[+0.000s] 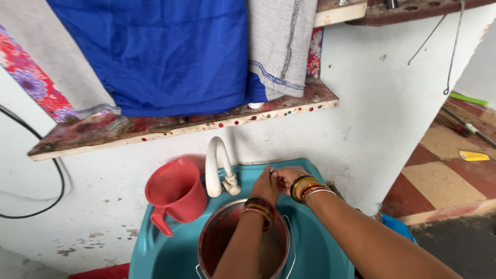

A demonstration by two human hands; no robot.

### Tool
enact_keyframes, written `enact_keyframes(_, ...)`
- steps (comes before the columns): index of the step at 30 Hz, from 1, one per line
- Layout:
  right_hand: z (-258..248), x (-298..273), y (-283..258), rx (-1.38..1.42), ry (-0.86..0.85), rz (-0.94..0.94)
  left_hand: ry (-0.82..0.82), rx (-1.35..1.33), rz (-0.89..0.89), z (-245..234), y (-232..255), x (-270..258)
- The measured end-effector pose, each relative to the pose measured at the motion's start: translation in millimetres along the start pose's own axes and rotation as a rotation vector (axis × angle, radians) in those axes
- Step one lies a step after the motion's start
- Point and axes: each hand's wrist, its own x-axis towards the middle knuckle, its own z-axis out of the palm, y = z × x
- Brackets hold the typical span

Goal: The person cleans a sink area by pouring water from a mug, scrubbing the basin with a sponge and a scouring pad, and rinsing the surface with water.

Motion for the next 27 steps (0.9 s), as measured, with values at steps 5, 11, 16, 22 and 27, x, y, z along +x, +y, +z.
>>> enact_keyframes(5,-17.3,35.6,-7.7,0.104,-0.289,-0.086,0.107,0.168,0.088,-11.8,37.7,0.6)
enact_keyframes(11,16.3,-23.7,-37.6,0.068,-0.235,-0.054,0.244,0.205,0.072,-15.6,57.3,3.7)
enact_keyframes(16,26.3,-46.1,-50.3,0.004,-0.261,-0.296,0.299,0.118,0.071,-29.0,94.4,-13.4)
enact_keyframes(22,12.2,-40.4,-59.8,-0.115,0.028,-0.421,0.285,0.243,0.117,-32.8,130.4,-24.5)
enact_keyframes(27,41.2,-51.1,-78.3,-0.088,0.105,-0.864,0.48,0.186,0.292,-48.3,144.8,-8.7)
